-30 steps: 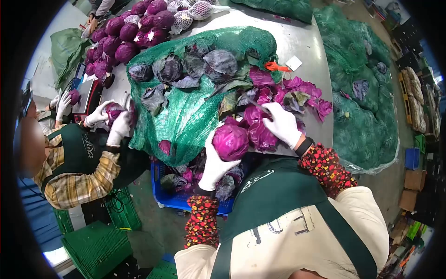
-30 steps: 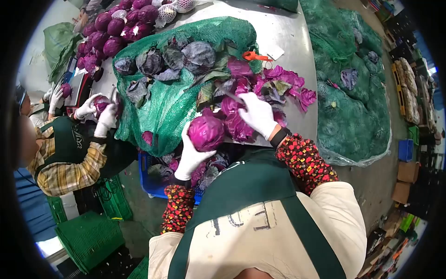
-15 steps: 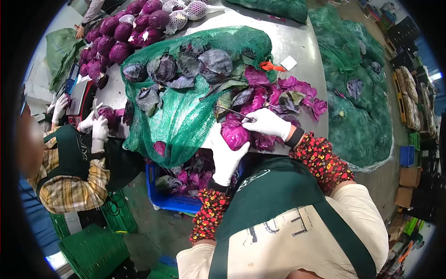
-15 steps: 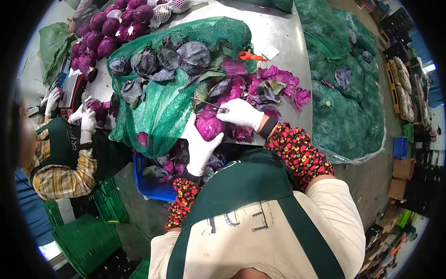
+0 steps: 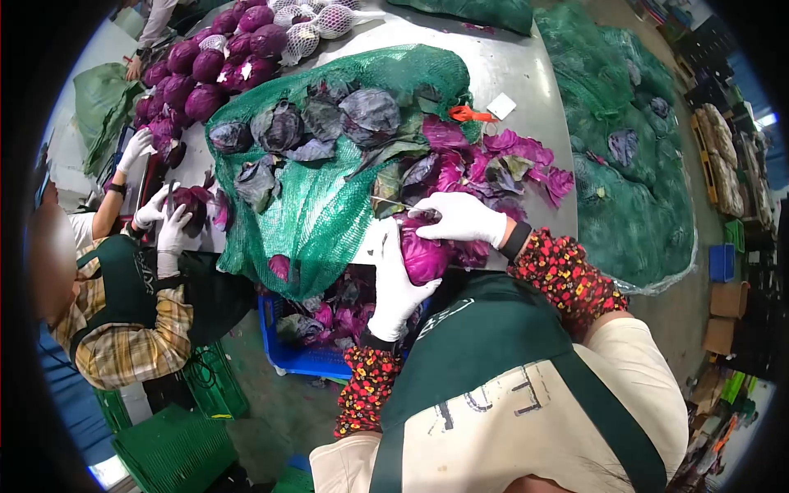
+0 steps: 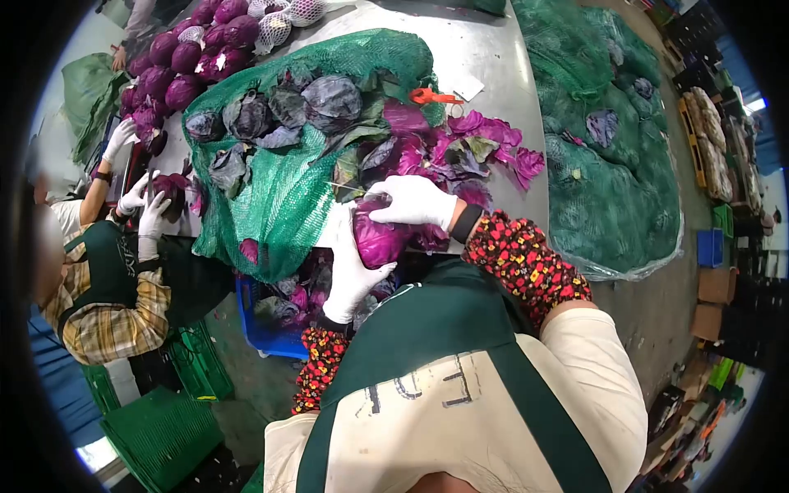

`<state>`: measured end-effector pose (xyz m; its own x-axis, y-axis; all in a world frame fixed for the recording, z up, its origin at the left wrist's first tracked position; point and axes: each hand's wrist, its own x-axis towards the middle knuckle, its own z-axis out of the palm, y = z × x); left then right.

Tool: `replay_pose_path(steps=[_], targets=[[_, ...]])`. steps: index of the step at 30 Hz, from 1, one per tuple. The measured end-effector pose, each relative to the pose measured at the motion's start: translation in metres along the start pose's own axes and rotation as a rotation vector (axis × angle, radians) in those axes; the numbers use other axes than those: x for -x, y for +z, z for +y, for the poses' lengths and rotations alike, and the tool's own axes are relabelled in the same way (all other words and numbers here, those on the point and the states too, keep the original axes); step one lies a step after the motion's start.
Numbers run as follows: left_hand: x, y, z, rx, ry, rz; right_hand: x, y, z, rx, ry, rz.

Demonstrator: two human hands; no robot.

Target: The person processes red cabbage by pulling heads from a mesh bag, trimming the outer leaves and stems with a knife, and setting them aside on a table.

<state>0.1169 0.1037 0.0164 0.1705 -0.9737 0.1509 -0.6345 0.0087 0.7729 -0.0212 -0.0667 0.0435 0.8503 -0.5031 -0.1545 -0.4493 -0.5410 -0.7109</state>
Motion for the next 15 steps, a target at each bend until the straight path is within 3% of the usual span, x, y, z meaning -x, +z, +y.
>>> replay_pose_path(steps=[6, 7, 10, 15], targets=[[-0.005, -0.003, 0.006, -0.094, 0.074, -0.043, -0.011, -0.024, 0.002, 0.186, -0.093, -0.23], [-0.006, -0.002, 0.006, -0.092, 0.084, -0.044, -0.009, -0.021, 0.0, 0.229, -0.175, -0.128], [-0.005, -0.002, 0.005, -0.102, 0.109, -0.037, -0.006, -0.014, -0.016, 0.375, -0.062, -0.145], [-0.005, -0.004, 0.002, -0.092, 0.126, -0.026, 0.002, -0.005, -0.01, 0.356, -0.084, -0.088]])
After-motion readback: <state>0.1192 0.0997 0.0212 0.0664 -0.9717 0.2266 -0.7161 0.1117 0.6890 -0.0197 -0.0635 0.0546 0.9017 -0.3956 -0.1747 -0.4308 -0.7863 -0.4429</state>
